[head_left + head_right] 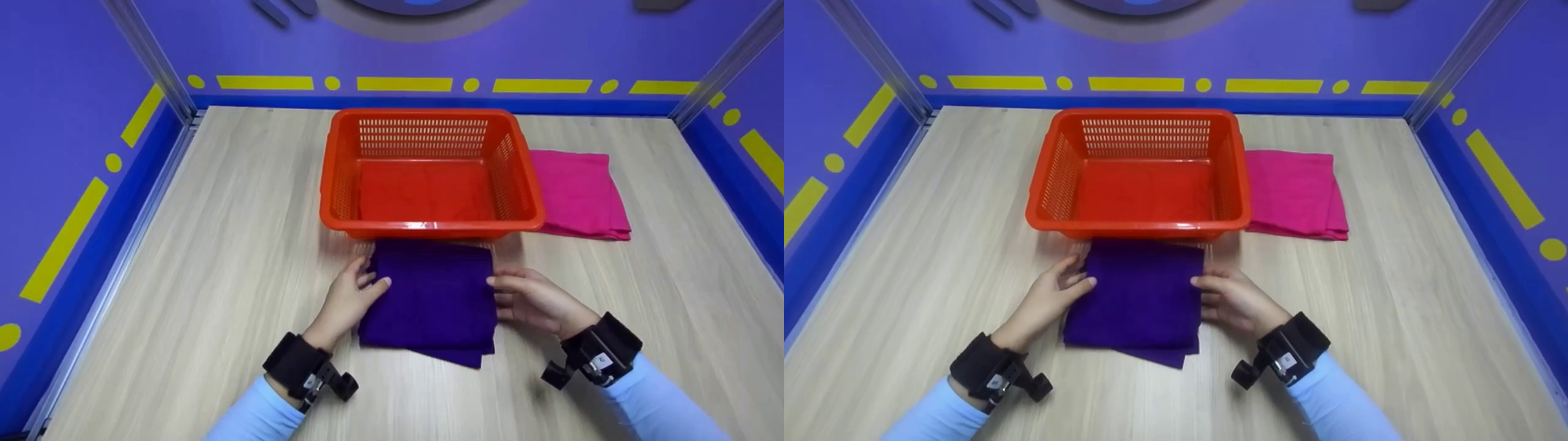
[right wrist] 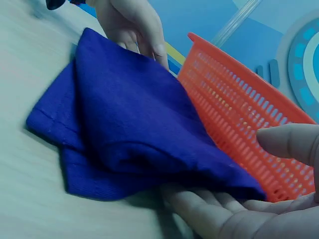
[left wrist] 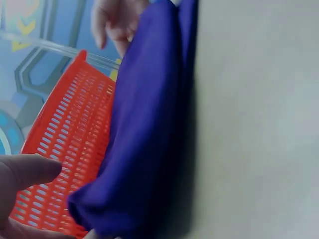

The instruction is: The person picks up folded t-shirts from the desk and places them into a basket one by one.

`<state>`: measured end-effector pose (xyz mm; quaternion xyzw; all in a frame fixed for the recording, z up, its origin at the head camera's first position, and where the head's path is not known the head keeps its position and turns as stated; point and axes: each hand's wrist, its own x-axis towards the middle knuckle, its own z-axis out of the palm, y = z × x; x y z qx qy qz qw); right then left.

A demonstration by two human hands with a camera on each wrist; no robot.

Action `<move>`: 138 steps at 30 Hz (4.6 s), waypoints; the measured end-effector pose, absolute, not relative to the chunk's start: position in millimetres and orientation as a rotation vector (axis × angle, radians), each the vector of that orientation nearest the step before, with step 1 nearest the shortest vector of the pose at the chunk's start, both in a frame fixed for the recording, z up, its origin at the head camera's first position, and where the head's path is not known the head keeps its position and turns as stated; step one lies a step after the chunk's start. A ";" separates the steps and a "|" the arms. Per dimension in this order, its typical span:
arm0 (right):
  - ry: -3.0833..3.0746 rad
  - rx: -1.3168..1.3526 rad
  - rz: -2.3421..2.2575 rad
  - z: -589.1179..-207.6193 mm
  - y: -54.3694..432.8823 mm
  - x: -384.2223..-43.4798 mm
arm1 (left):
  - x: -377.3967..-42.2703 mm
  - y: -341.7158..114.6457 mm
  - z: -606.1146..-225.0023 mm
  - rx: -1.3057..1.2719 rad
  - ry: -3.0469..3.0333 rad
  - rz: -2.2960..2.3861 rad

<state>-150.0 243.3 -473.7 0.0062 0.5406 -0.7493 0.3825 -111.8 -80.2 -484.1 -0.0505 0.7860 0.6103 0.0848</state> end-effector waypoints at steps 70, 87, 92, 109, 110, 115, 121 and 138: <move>1.388 -0.182 -2.100 -376.8 233.4 -198.8 | -168.8 -78.2 -380.4 -0.032 1.629 2.342; 1.516 -0.025 -2.155 -362.8 206.5 -270.7 | -230.5 -75.9 -390.6 -0.168 1.851 2.362; 1.628 0.018 -2.096 -368.7 198.1 -287.9 | -246.5 -75.3 -398.5 -0.191 1.990 2.283; 1.869 0.050 -1.833 -400.7 198.6 -298.3 | -262.9 -76.6 -415.9 -0.117 2.438 1.632; 1.873 0.054 -1.827 -402.3 198.9 -297.8 | -263.2 -75.7 -416.1 -0.101 2.458 1.582; 1.907 0.044 -1.806 -408.4 200.1 -296.2 | -264.5 -73.5 -416.8 -0.015 2.586 1.262; 2.010 -0.023 -1.706 -411.9 197.1 -297.2 | -265.6 -70.7 -420.8 0.021 2.688 0.988; 2.242 -0.101 -1.254 -412.5 196.3 -294.4 | -266.4 -67.1 -423.0 0.074 2.765 0.772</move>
